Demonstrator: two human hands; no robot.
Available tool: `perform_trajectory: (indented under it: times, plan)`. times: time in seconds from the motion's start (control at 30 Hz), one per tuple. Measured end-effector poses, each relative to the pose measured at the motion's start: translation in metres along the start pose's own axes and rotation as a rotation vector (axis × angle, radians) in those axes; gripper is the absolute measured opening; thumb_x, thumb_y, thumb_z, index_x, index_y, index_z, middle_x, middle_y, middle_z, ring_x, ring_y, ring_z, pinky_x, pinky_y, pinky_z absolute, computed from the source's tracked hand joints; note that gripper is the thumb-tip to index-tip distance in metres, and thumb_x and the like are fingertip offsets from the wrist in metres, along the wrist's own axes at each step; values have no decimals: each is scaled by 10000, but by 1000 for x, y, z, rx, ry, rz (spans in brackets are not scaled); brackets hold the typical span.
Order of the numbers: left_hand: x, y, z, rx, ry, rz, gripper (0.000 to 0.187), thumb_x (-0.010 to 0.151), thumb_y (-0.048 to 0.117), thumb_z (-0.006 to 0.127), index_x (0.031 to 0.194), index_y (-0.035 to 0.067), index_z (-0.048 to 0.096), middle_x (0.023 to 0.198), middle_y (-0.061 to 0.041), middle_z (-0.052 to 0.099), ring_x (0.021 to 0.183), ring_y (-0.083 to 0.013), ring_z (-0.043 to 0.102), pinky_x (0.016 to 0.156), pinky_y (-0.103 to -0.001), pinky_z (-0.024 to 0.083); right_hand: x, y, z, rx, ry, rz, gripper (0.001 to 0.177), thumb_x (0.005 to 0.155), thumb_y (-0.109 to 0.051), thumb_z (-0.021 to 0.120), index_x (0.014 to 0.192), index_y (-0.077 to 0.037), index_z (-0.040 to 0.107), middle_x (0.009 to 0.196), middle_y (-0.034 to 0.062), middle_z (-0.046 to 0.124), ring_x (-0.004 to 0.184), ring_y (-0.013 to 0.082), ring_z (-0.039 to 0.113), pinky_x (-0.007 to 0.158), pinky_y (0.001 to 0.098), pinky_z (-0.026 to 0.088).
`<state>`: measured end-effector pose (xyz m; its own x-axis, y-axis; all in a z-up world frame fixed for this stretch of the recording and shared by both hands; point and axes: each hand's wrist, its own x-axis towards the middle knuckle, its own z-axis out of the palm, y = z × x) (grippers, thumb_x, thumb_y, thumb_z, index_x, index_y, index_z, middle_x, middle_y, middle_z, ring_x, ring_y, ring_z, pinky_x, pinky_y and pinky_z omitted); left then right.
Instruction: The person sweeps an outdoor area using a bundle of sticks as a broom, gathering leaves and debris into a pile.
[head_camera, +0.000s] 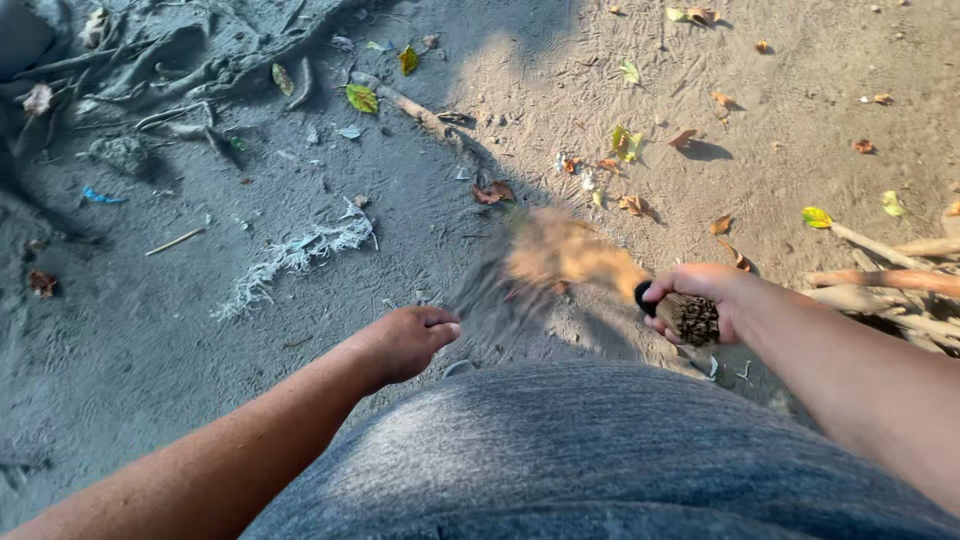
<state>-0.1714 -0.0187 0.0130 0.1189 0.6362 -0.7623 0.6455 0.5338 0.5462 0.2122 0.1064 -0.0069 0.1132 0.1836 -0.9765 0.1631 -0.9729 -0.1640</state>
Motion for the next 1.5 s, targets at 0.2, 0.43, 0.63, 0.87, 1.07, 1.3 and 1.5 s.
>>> perform_trajectory:
  times: [0.2, 0.43, 0.63, 0.87, 1.07, 1.3, 1.5]
  plan:
    - [25, -47, 18, -130, 111, 81, 450, 944, 424, 585, 1305, 182, 699, 1249, -125, 759, 1191, -259, 718, 1050, -363, 517, -14, 11, 9, -319, -39, -273, 745, 849, -66, 656, 1538, -249, 436, 1089, 175, 649, 911, 263, 678, 717, 447, 579]
    - [22, -34, 5, -49, 201, -36, 433, 973, 427, 580, 1321, 192, 686, 1281, -116, 726, 1223, -265, 669, 1069, -363, 488, 95, -1, 134, -527, -744, -64, 422, 1000, -258, 593, 1362, -43, 564, 1341, 80, 596, 1104, 166, 595, 922, 314, 502]
    - [4, 17, -21, -135, 226, -169, 445, 975, 428, 559, 1351, 213, 663, 1363, -60, 677, 1262, -270, 645, 1095, -383, 447, 63, -46, 76, -627, -723, -728, 233, 909, -160, 651, 1087, -14, 684, 979, 89, 719, 901, 192, 672, 782, 323, 553]
    - [28, 39, -34, -150, 257, -91, 446, 969, 423, 581, 1345, 199, 667, 1304, -94, 718, 1229, -252, 669, 1060, -368, 491, 58, -93, 57, -684, -554, -435, 220, 924, -137, 667, 1051, 10, 768, 910, 96, 754, 744, 118, 709, 643, 288, 595]
    - [54, 82, -45, -137, 265, -53, 443, 943, 422, 604, 1302, 184, 704, 1259, -92, 750, 1184, -243, 702, 1016, -358, 519, 47, -204, 16, -185, -317, -112, 491, 912, -174, 608, 1310, 92, 497, 853, 265, 712, 599, 255, 671, 472, 331, 562]
    - [83, 139, -54, -38, 124, -70, 456, 980, 432, 537, 1378, 236, 645, 1334, -73, 708, 1189, -251, 694, 1001, -365, 522, 25, -172, -66, -306, -106, -374, 607, 871, -113, 640, 1439, -178, 435, 802, 175, 624, 582, 252, 624, 478, 393, 529]
    - [119, 172, -54, 114, 81, 87, 468, 985, 441, 528, 1363, 195, 653, 1309, -90, 716, 1180, -247, 689, 1009, -354, 517, -1, -121, -121, -123, -136, -1, 692, 791, -36, 637, 1467, -133, 522, 897, 151, 779, 653, 233, 722, 546, 389, 605]
